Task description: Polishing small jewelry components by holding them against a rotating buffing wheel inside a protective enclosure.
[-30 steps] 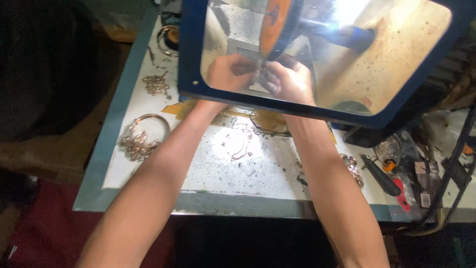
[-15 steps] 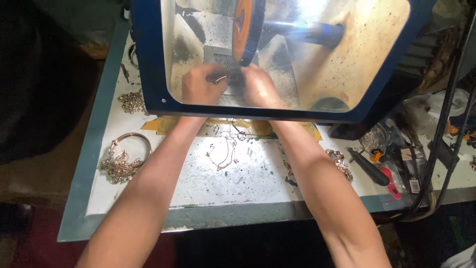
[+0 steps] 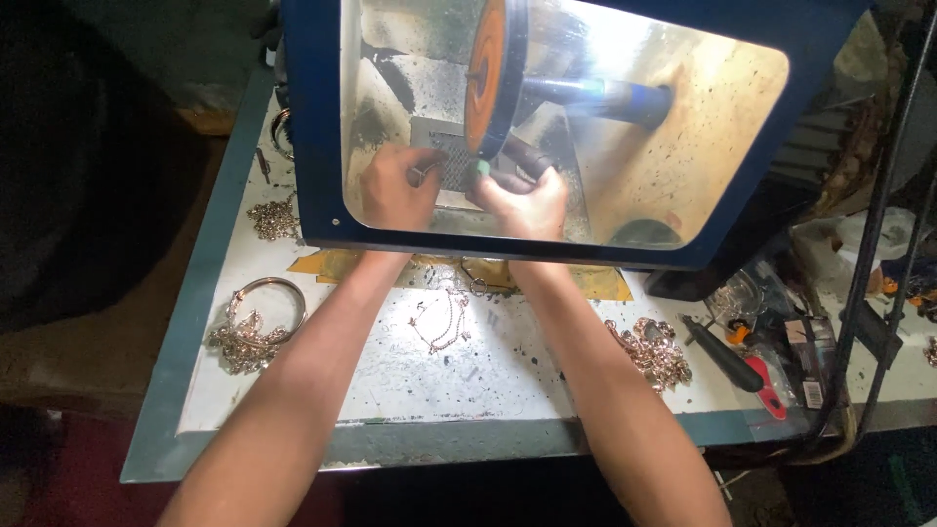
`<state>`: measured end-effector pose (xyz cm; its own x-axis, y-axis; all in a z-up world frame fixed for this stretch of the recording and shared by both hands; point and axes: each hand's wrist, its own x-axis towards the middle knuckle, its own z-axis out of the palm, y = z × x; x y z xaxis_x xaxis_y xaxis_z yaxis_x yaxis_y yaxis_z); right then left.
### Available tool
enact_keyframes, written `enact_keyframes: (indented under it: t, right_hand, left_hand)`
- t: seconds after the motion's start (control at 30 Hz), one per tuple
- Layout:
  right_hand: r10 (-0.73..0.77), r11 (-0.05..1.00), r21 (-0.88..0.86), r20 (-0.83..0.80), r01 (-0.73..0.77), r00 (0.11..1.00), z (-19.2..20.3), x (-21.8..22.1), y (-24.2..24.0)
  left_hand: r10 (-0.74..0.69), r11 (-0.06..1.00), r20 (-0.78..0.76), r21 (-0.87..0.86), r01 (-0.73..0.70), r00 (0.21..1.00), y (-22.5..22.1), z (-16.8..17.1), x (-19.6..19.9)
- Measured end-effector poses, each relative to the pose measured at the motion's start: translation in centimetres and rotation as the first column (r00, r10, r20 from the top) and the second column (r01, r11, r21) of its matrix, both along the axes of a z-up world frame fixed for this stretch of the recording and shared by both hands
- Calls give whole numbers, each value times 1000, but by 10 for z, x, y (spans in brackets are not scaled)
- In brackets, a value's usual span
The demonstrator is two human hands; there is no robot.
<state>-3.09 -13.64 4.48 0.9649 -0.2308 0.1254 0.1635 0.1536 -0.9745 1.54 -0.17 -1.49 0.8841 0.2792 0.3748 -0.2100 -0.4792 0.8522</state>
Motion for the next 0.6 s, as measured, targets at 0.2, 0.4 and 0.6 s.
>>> enact_keyframes:
  t: [0.2,0.4,0.6]
  right_hand:
    - [28,997,-77,58,-24,998,11,-6,4]
    - [-14,1000,24,-26,15,1000,9,-4,4]
    - [-34,998,58,-54,38,998,19,-9,14]
  left_hand:
    - [-15,1000,-3,14,15,1000,2,-5,4]
    - [-34,999,-17,-10,34,999,1,8,-3]
    - [-64,995,-86,-76,58,994,-2,18,-13]
